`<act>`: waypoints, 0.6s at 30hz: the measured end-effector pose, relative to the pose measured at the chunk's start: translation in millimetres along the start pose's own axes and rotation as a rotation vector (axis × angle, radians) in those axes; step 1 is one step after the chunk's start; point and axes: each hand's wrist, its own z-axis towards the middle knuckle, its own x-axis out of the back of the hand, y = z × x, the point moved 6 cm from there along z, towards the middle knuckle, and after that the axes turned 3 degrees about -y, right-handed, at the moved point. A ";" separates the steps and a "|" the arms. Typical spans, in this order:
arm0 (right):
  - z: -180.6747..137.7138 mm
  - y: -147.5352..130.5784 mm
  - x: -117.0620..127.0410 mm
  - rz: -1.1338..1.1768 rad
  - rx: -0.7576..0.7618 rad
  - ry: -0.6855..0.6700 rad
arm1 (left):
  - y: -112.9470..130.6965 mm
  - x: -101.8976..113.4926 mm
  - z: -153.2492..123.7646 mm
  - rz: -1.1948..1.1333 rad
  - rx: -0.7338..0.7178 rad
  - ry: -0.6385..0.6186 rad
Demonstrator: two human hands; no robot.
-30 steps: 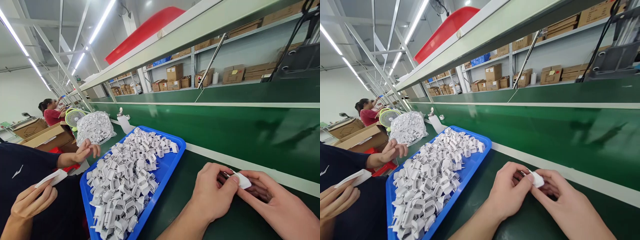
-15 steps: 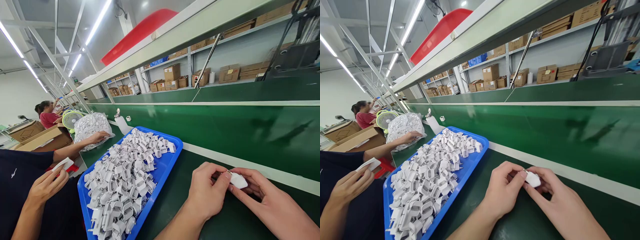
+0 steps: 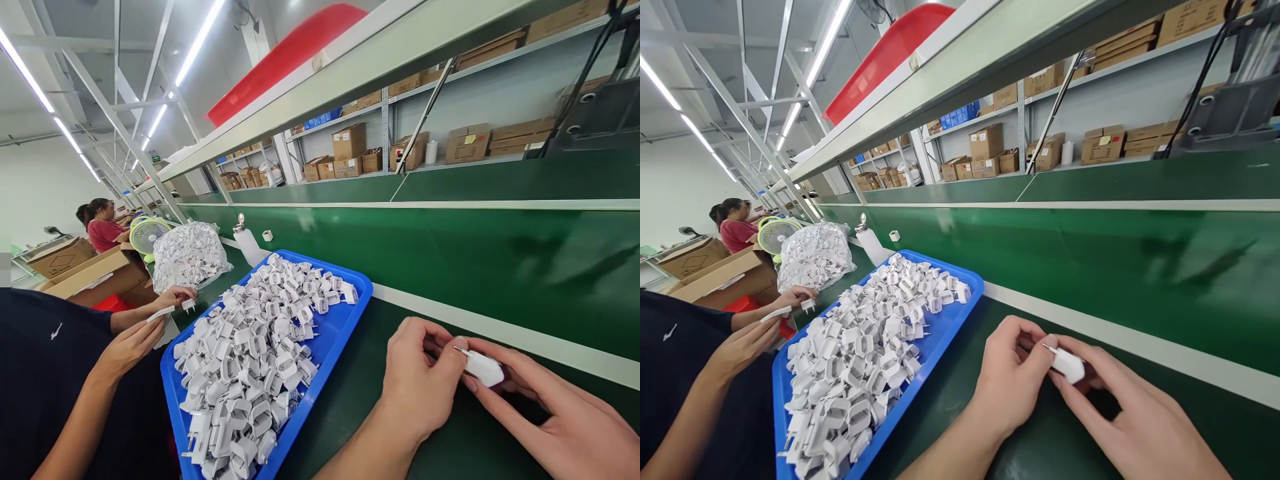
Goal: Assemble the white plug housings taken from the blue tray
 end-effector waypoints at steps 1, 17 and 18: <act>-2.0 0.6 -1.2 0.025 -0.031 -0.020 | -0.2 0.2 0.1 -0.003 0.002 0.004; -2.9 -4.0 -1.3 0.038 -0.052 -0.071 | -8.0 -8.7 0.5 -0.006 -0.019 -0.080; -3.0 -4.5 -1.4 0.038 -0.035 -0.070 | -7.8 -8.9 0.4 0.003 -0.018 -0.088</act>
